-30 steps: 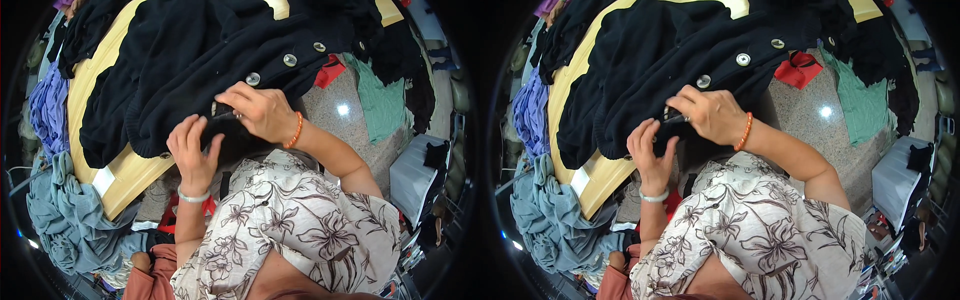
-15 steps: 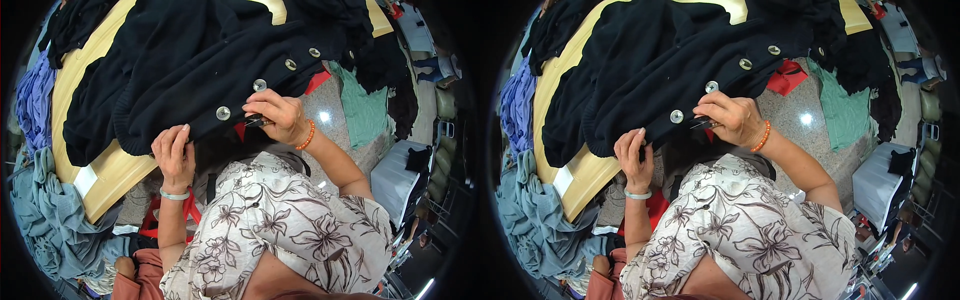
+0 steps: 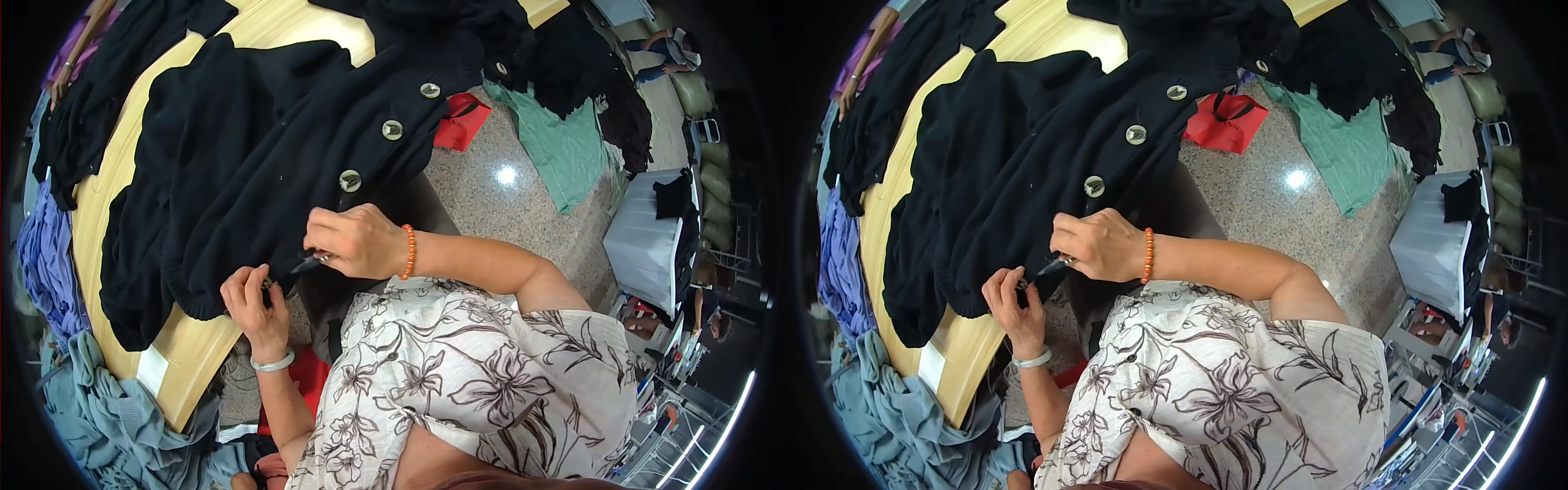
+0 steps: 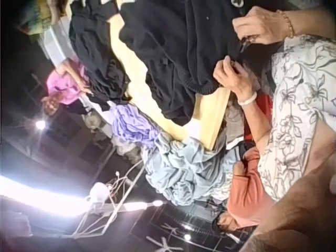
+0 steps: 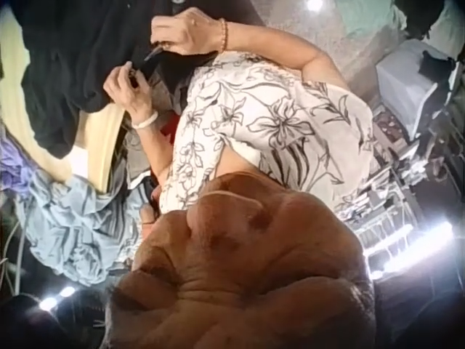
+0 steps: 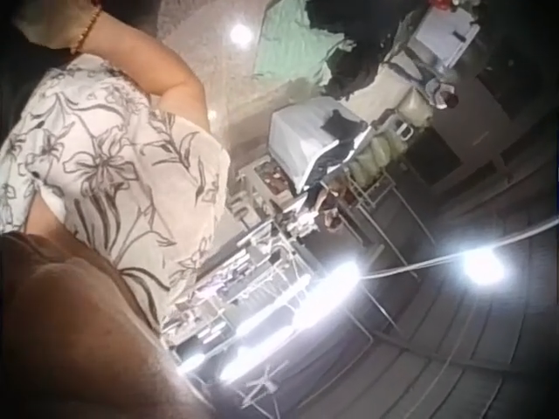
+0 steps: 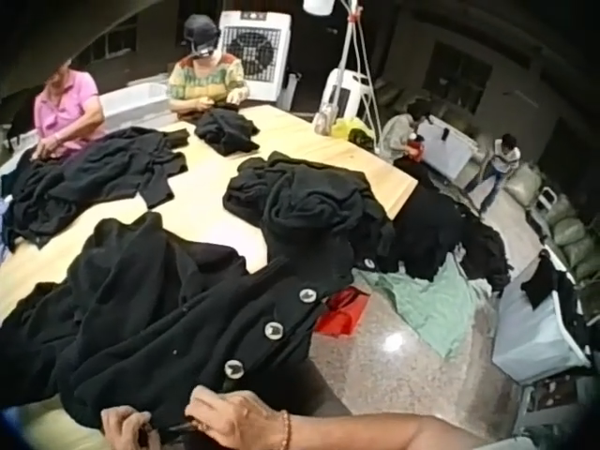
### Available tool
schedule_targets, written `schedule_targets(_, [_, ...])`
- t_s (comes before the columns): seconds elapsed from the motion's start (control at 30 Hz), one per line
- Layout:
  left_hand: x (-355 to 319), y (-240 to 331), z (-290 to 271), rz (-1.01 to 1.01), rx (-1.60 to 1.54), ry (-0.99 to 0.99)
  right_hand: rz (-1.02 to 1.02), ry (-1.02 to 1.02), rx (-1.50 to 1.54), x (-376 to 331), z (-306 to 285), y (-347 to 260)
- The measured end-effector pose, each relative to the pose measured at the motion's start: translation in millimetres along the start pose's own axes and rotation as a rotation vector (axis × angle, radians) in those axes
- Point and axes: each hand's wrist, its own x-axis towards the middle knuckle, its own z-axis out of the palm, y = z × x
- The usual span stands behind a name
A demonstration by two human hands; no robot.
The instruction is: Trimming excess threads and removing metal eyelets/buttons from black garments in a factory setting.
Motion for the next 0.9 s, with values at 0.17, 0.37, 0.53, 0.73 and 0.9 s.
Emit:
schedule_targets(0.17, [7.3,13.5,-9.0,-0.044,0.043,-0.017,0.284,0.135,0.274,-28.6,-42.8,6.7])
schedule_targets(0.37, [46.4,60.8,10.4,0.051,-0.316,0.038,0.858,0.401,0.731,-37.5,-45.3,33.1])
schedule_targets(0.53, [88.3,72.6,59.1,-0.2,-0.569,-0.149,0.982,0.429,1.003,-9.7,-36.8,30.8])
schedule_targets(0.73, [93.5,53.3,62.3,-0.383,-1.032,-0.225,0.994,0.408,1.058,-8.3,-37.3,37.6])
schedule_targets(0.9, [90.8,36.0,55.0,-0.436,-1.216,-0.287,0.837,0.34,1.416,-16.6,-36.9,41.7])
